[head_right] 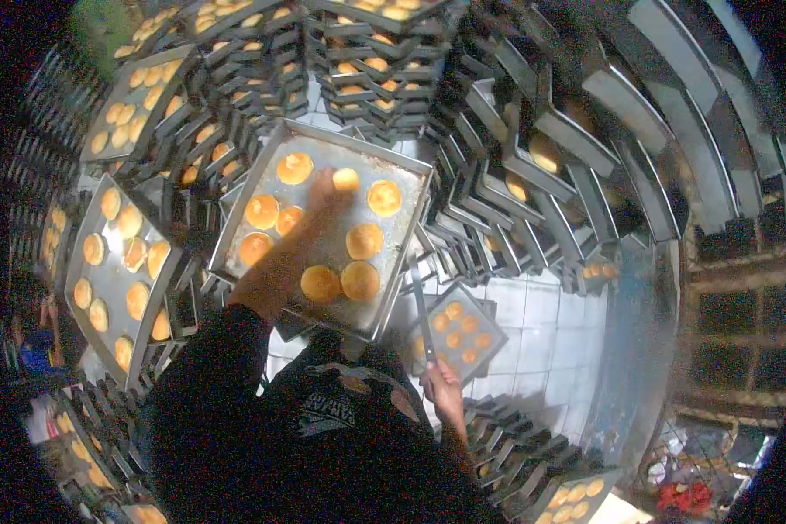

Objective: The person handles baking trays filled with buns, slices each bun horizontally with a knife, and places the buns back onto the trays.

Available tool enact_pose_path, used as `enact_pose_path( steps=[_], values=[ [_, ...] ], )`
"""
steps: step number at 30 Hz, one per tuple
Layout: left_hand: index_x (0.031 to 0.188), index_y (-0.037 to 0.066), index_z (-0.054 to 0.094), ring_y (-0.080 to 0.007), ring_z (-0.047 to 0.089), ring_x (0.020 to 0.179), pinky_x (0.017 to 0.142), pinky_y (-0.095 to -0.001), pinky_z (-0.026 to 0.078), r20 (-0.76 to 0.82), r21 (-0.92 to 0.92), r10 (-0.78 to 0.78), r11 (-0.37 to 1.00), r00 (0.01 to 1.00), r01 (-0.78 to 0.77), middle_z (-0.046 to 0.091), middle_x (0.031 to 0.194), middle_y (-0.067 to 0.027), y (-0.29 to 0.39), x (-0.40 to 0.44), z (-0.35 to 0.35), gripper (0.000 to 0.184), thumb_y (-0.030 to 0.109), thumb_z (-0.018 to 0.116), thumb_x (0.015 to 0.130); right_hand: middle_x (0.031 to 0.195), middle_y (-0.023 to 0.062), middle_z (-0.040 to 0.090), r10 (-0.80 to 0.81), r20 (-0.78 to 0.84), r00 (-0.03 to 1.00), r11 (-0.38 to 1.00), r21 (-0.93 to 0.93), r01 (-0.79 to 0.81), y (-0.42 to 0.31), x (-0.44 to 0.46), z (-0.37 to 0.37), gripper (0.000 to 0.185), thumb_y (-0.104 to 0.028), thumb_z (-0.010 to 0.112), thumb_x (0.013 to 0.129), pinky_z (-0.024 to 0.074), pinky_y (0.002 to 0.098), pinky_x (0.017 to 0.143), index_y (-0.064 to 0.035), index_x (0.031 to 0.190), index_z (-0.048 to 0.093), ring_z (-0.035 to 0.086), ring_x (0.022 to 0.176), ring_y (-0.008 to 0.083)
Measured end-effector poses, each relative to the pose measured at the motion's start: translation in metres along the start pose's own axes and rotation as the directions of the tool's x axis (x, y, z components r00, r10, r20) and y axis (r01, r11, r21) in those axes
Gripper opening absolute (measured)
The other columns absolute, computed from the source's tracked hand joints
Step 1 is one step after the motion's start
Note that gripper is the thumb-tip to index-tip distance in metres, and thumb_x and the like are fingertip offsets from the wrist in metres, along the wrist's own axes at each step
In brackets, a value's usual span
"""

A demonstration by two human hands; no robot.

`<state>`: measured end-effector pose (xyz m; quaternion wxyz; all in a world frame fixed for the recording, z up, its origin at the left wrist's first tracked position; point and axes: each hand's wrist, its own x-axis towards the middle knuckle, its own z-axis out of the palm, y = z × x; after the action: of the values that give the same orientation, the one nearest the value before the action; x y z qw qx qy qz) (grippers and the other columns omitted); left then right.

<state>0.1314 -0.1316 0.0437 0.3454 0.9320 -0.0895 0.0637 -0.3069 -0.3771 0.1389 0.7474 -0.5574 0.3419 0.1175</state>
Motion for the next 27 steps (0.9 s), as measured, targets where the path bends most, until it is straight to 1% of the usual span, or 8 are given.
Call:
enact_pose_path(
  steps=[1,3,6,7,9,13,18,27],
  values=[
    [0.127,0.004,0.054,-0.0406,0.065,0.103,0.087,-0.0514,0.051,-0.024,0.010,0.000,1.000,1.000,0.000,0.066,0.114,-0.0237,-0.005,-0.010,0.004,0.057,0.036,0.075,0.085,0.062,-0.0059,0.052,-0.002,0.005,1.000,1.000,-0.026,0.002,-0.016,0.006,0.011,0.021,-0.022,0.058,0.102,0.0254,0.0211,0.041,-0.0080,0.116,0.064,0.036,0.044,0.0024],
    [0.128,0.005,0.052,-0.0361,0.065,0.105,0.090,-0.0456,0.053,0.213,-0.638,-0.227,0.704,0.950,0.312,0.065,0.119,-0.0182,-0.016,-0.025,0.013,0.054,0.031,0.075,0.086,0.063,-0.0046,0.054,-0.034,0.047,0.998,0.989,-0.145,0.041,-0.046,0.023,0.030,0.025,-0.023,0.059,0.102,0.0262,0.0212,0.041,-0.0080,0.121,0.064,0.037,0.045,0.0029],
    [0.131,0.010,0.049,-0.0304,0.066,0.105,0.090,-0.0443,0.054,0.070,-0.922,-0.183,0.364,0.981,0.134,0.067,0.118,-0.0118,-0.001,-0.039,-0.008,0.049,0.029,0.071,0.092,0.065,-0.0032,0.057,-0.170,0.147,0.974,0.944,-0.261,0.204,-0.081,0.047,0.063,0.029,-0.024,0.059,0.102,0.0266,0.0213,0.042,-0.0068,0.125,0.064,0.038,0.045,0.0032],
    [0.131,0.010,0.049,-0.0304,0.066,0.105,0.090,-0.0443,0.054,0.044,-0.919,-0.193,0.376,0.980,0.116,0.067,0.118,-0.0118,0.004,-0.044,-0.018,0.049,0.029,0.071,0.092,0.066,-0.0030,0.058,-0.220,0.192,0.956,0.933,-0.246,0.264,-0.098,0.046,0.080,0.030,-0.025,0.059,0.102,0.0274,0.0213,0.042,-0.0067,0.126,0.063,0.039,0.046,0.0031],
    [0.133,0.011,0.050,-0.0298,0.065,0.111,0.101,-0.0468,0.050,0.225,-0.936,-0.142,-0.305,0.964,0.173,0.066,0.124,-0.0097,0.023,-0.058,-0.049,0.045,0.036,0.062,0.098,0.069,-0.0027,0.059,-0.280,0.242,0.929,0.905,-0.256,0.339,-0.119,0.048,0.105,0.033,-0.025,0.059,0.102,0.0294,0.0209,0.044,-0.0065,0.130,0.062,0.041,0.050,0.0026],
    [0.129,0.015,0.057,-0.0264,0.064,0.114,0.102,-0.0528,0.047,0.223,-0.783,-0.222,-0.620,0.949,0.039,0.067,0.122,-0.0073,0.037,-0.073,-0.086,0.054,0.058,0.056,0.096,0.074,-0.0037,0.058,-0.392,0.389,0.834,0.844,-0.208,0.494,-0.125,0.048,0.140,0.038,-0.022,0.059,0.102,0.0340,0.0202,0.050,-0.0052,0.136,0.059,0.044,0.056,0.0028],
    [0.094,0.012,0.068,-0.0213,0.069,0.075,0.072,-0.0357,0.057,0.278,-0.808,-0.436,-0.588,0.856,-0.037,0.070,0.082,-0.0039,0.071,-0.093,-0.139,0.046,0.058,0.063,0.091,0.119,0.0136,0.071,-0.515,0.476,0.713,0.614,-0.375,0.694,-0.103,0.048,0.150,0.044,-0.016,0.063,0.097,0.0519,0.0291,0.091,-0.0034,0.139,0.058,0.068,0.104,0.0166],
    [0.087,0.012,0.068,-0.0191,0.066,0.066,0.060,-0.0317,0.055,0.217,-0.797,-0.460,-0.593,0.861,-0.116,0.068,0.077,-0.0039,0.066,-0.104,-0.156,0.041,0.053,0.068,0.089,0.100,0.0144,0.071,-0.603,0.529,0.597,0.403,-0.444,0.800,-0.092,0.040,0.140,0.045,-0.021,0.064,0.095,0.0533,0.0322,0.081,-0.0027,0.136,0.060,0.067,0.093,0.0200]
  ],
)
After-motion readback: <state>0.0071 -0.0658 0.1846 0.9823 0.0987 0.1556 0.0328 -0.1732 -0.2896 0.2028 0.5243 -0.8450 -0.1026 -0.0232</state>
